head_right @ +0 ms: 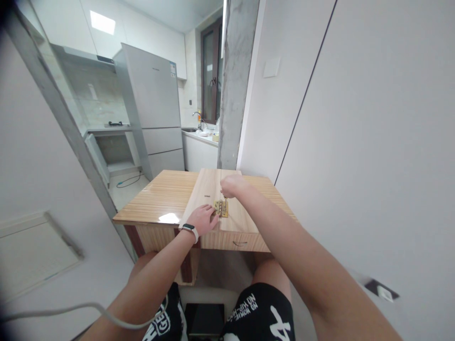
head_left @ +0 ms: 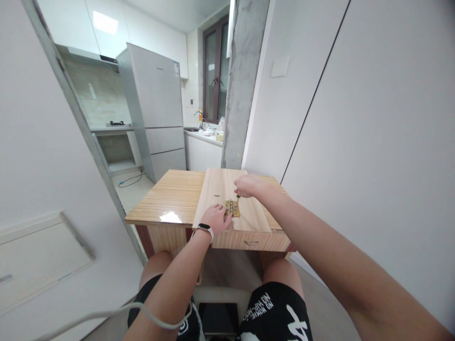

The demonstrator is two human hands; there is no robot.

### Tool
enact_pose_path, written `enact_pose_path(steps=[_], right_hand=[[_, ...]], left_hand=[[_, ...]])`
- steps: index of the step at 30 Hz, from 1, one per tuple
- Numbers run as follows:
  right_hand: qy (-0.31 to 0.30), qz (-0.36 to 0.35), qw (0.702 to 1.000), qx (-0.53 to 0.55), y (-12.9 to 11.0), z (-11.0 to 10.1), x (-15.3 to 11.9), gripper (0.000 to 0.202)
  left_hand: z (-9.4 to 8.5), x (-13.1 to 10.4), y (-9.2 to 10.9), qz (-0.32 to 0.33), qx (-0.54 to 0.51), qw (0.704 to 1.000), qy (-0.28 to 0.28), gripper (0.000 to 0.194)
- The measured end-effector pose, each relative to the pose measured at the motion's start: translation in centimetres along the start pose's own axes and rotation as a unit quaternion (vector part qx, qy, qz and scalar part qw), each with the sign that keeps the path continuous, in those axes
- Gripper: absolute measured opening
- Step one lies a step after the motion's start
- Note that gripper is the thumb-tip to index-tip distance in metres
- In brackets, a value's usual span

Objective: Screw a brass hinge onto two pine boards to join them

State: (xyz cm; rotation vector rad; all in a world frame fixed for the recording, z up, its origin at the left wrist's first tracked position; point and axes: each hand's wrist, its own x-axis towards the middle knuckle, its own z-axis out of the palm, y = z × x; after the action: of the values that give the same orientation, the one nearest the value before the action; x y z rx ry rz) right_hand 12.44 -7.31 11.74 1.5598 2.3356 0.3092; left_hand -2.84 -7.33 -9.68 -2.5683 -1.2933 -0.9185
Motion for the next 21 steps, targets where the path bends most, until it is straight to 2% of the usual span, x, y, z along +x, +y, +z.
enact_pose_path(steps=[3,10,15,21], right_hand=[[0.005,0.01,1.0,0.008,0.4,0.4,0.5,0.044],[-0.014,0.081,0.996,0.039,1.2,1.8,2.5,0.047],[0.008,0.013,1.0,0.025,1.4,2.4,0.9,0.046],[0.08,-0.065,0.993,-0.049,2.0,2.6,-0.4,0.029]], left_hand=[[0.0,0.0,0.0,-0.001,0.001,1.0,-0.001,0.029],[-0.1,0.0,0.1,-0.002,0.007,1.0,-0.001,0.03],[-0.3,0.0,0.0,-0.003,0.002,1.0,0.004,0.029],[-0.3,0.0,0.0,-0.003,-0.001,1.0,0.0,0.03]])
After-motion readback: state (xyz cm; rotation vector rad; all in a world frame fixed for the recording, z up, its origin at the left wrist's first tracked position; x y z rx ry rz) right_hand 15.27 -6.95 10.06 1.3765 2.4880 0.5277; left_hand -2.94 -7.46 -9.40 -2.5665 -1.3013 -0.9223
